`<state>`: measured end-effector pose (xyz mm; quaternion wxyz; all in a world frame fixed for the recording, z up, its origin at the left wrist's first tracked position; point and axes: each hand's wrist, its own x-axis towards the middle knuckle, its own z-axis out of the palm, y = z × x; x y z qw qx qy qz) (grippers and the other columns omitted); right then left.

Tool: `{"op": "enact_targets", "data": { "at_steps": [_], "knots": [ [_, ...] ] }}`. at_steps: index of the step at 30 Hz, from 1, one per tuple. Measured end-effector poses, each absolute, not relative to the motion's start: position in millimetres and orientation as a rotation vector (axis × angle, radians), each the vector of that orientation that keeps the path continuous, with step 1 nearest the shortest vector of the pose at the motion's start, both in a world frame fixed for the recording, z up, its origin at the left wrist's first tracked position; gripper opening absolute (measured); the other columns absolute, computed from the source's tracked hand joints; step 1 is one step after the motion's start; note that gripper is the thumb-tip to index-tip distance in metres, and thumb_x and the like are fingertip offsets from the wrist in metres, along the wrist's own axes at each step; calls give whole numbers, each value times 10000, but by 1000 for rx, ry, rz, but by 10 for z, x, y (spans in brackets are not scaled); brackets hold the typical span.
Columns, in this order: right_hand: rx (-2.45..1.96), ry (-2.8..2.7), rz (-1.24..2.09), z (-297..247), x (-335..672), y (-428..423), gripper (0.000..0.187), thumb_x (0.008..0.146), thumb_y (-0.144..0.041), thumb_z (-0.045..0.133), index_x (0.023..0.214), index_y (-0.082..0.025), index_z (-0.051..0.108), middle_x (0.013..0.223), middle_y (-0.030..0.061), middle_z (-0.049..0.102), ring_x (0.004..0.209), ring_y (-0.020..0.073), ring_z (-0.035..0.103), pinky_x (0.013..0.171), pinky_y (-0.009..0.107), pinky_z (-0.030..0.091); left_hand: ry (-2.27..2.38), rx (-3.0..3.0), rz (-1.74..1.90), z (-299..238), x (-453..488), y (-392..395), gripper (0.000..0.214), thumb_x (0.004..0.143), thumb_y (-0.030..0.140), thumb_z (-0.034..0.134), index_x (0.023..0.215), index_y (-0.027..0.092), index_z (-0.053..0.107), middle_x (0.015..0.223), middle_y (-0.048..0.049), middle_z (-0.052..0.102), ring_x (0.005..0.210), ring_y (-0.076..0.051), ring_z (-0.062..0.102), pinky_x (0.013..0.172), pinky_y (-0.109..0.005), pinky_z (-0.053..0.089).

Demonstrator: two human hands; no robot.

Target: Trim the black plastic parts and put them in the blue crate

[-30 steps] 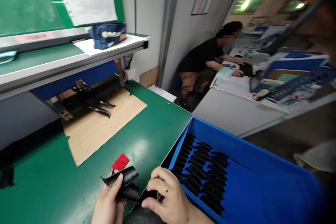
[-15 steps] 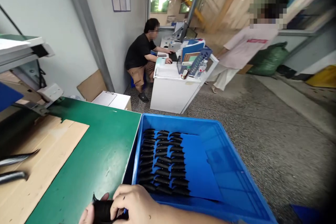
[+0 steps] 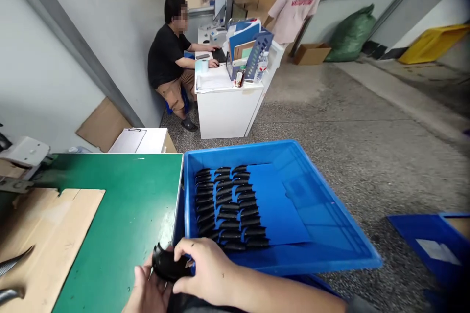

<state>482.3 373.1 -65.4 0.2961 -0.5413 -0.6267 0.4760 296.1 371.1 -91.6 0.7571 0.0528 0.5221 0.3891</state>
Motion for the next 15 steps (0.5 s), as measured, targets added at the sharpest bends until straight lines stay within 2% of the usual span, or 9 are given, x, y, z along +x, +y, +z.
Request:
{"op": "enact_targets", "data": {
  "at_steps": [4,6,10,12,15],
  "knots": [
    [-1488,-1620,1281,-573,4880,3791,426,592,-280,837,931,-265,579,912,-72,686,813,133,633,709,193,431,1192,123,850,-920,2889,3742,533,755,612,584,1156,263,607,1206,-106,670,1268,-339,484,1107,-516,300],
    [-1487,-1632,1271,-555,4861,3790,433,586,-284,839,928,-264,574,919,-72,686,813,134,632,710,196,431,1207,126,842,-880,2883,3735,555,741,603,610,1177,260,594,1206,-107,669,1262,-335,489,1074,-494,347],
    [-1444,-1727,1246,-516,4742,3722,437,609,-322,815,967,-258,572,925,-55,689,792,138,643,686,197,438,1265,242,821,-731,2944,3654,622,680,596,680,1212,296,564,1160,-89,691,1175,-335,560,903,-429,490],
    [-1385,-1823,1197,-502,4658,3675,428,641,-315,788,1005,-257,570,952,-48,691,799,136,647,685,194,436,1327,387,880,-657,2944,3595,652,628,568,740,1201,312,563,1123,-66,701,1102,-328,601,852,-396,512],
    [-1306,-2062,1055,-513,4518,3615,401,657,-335,758,1006,-264,575,936,-51,698,755,143,646,663,212,422,1463,801,1033,-567,2806,3515,639,596,476,798,1171,330,559,1088,-51,699,1039,-299,621,870,-368,499]
  ]
}}
